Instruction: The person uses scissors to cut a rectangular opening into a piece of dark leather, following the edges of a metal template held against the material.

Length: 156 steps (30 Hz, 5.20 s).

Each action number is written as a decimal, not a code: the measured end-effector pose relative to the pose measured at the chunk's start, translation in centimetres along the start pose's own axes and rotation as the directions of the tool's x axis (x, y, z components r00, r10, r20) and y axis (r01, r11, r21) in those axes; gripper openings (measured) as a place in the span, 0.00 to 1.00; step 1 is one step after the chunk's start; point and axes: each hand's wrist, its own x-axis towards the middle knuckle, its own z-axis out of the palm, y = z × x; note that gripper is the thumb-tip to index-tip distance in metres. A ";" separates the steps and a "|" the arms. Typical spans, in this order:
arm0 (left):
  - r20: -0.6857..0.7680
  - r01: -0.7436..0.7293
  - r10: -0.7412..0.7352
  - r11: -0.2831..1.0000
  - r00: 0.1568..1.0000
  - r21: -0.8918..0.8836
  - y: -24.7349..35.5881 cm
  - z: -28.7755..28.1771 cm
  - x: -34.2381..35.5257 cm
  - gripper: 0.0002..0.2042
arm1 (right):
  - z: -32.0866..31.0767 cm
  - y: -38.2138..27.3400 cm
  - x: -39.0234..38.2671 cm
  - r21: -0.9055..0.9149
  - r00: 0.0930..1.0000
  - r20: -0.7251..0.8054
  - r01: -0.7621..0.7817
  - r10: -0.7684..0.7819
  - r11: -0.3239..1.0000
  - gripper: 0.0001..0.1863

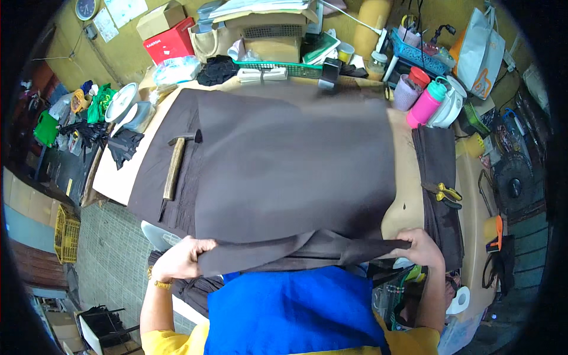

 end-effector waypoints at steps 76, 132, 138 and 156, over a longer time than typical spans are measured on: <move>0.097 -0.377 0.374 0.814 0.922 0.442 6.8 -5.5 18.3 0.07 | -0.2 -8.5 20.5 -0.294 0.795 0.348 0.595 -0.496 0.748 0.25; -0.504 -0.522 0.623 0.780 0.598 0.345 10.8 -15.1 7.3 0.10 | -12.0 -4.6 7.7 0.542 0.696 -0.692 0.677 -0.192 0.498 0.13; -0.690 -0.530 0.415 0.846 0.593 0.054 10.6 -12.9 5.1 0.34 | -11.1 -3.9 6.3 0.478 0.691 -0.709 0.619 -0.143 0.622 0.13; -0.581 -0.599 0.371 0.756 0.724 -0.264 9.7 -8.4 8.0 0.32 | -10.0 2.5 1.5 0.508 0.690 -0.712 0.631 -0.126 0.586 0.12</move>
